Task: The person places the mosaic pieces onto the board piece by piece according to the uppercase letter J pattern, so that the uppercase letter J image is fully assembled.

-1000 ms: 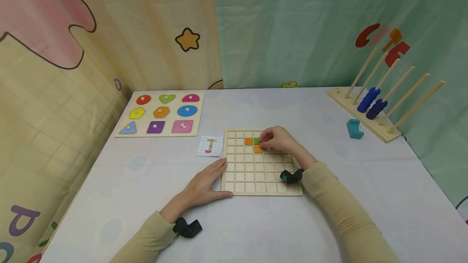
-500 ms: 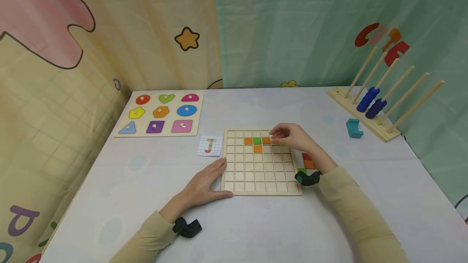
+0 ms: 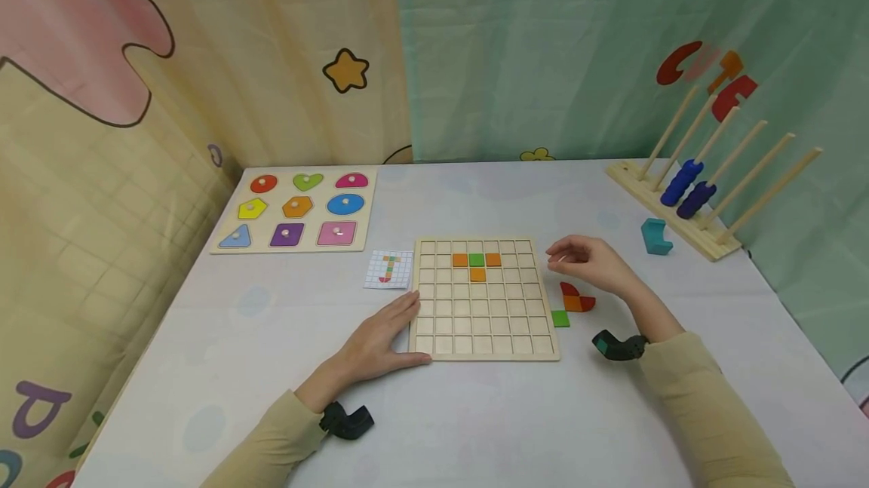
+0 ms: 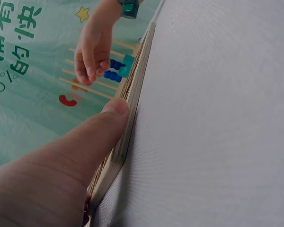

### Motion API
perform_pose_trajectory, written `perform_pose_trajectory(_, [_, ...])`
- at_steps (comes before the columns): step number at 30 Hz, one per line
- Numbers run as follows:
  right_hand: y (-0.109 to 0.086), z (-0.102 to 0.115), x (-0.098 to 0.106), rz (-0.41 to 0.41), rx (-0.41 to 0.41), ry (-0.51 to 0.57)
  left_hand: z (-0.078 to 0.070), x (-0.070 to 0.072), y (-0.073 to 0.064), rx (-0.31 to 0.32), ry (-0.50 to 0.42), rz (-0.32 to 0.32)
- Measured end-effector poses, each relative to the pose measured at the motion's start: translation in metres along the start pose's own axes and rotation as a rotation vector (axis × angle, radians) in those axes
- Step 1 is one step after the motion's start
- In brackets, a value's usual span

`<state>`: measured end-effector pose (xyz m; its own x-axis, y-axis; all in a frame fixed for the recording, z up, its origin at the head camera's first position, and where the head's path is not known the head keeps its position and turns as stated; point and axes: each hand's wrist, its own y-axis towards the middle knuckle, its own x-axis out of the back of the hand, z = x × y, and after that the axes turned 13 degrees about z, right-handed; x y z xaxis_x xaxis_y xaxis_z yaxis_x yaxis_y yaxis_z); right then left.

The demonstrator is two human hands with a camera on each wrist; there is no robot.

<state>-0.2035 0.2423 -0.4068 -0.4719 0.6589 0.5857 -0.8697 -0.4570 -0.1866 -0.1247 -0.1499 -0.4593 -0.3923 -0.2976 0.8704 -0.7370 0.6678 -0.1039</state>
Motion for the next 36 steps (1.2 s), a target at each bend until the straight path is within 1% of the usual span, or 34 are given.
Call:
perform_pose_trajectory(5, [-0.012, -0.010, -0.001, 0.039, -0.026, 0.030, 0.001, -0.001, 0.000, 0.001, -0.005, 0.001])
perform_pose_trajectory(12, [-0.024, -0.016, -0.003, 0.130, 0.035, 0.037, 0.001, -0.001, 0.001, 0.008, -0.011, 0.007])
perform_pose_trajectory(17, [-0.028, -0.021, -0.006, 0.201, 0.059, 0.084, 0.000, 0.000, 0.000, 0.011, -0.014, 0.010])
perform_pose_trajectory(20, [-0.028, -0.025, -0.007, 0.228, 0.065, 0.102, 0.000, 0.000, 0.000, 0.014, -0.012, 0.011])
perform_pose_trajectory(27, [-0.029, -0.032, -0.011, 0.245, 0.077, 0.069, 0.000, -0.001, 0.000, 0.012, -0.007, 0.012])
perform_pose_trajectory(32, [-0.030, -0.037, -0.013, 0.247, 0.096, 0.061, 0.000, -0.002, 0.000, 0.002, -0.008, 0.008])
perform_pose_trajectory(36, [-0.030, -0.038, -0.014, 0.251, 0.095, 0.031, 0.001, -0.002, 0.000, -0.008, -0.009, -0.004])
